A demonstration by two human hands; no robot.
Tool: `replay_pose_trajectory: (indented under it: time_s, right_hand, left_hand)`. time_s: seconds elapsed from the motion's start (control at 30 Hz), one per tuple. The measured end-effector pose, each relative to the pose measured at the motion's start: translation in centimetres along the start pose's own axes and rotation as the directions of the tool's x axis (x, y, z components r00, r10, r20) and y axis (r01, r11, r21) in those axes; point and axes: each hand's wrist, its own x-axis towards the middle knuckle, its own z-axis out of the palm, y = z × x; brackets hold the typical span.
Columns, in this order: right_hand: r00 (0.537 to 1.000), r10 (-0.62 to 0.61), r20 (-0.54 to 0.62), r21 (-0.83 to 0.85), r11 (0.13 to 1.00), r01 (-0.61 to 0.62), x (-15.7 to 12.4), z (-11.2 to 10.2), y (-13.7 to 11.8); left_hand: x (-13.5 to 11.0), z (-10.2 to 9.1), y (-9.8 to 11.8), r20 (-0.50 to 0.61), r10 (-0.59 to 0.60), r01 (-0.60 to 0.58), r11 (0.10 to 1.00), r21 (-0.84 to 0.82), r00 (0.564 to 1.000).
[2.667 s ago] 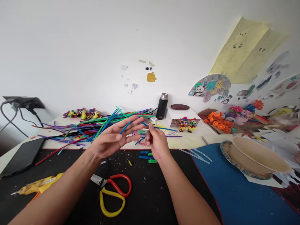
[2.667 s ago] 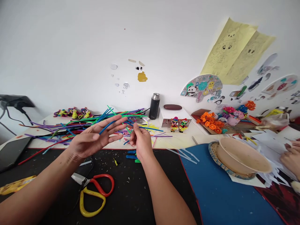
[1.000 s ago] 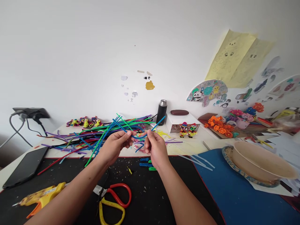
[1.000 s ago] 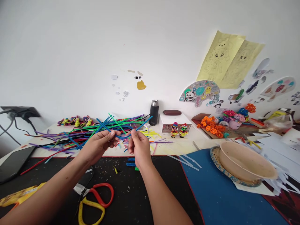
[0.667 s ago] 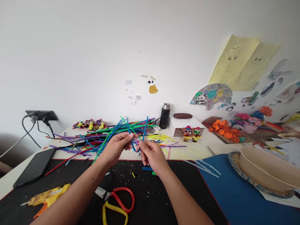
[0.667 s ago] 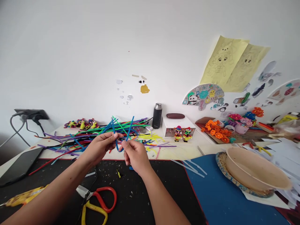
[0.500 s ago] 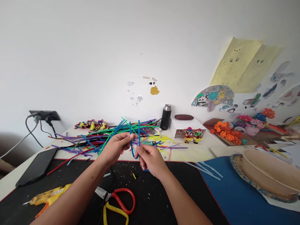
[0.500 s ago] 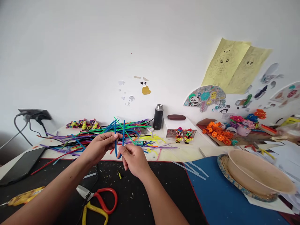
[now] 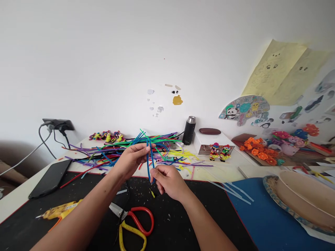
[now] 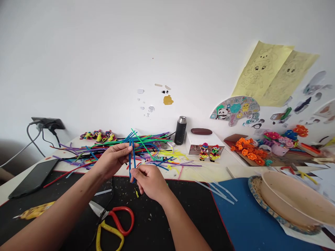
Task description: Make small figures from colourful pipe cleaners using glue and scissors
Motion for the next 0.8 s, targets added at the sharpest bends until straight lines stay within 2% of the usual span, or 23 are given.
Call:
replay_pose_trajectory:
  time_s: [0.8]
  right_hand:
    - [0.999, 0.049, 0.01, -0.006, 0.999, -0.049, 0.17, -0.01, 0.74]
  left_hand:
    - [0.25, -0.6, -0.11, -0.012, 0.026, -0.027, 0.995, -0.099, 1.0]
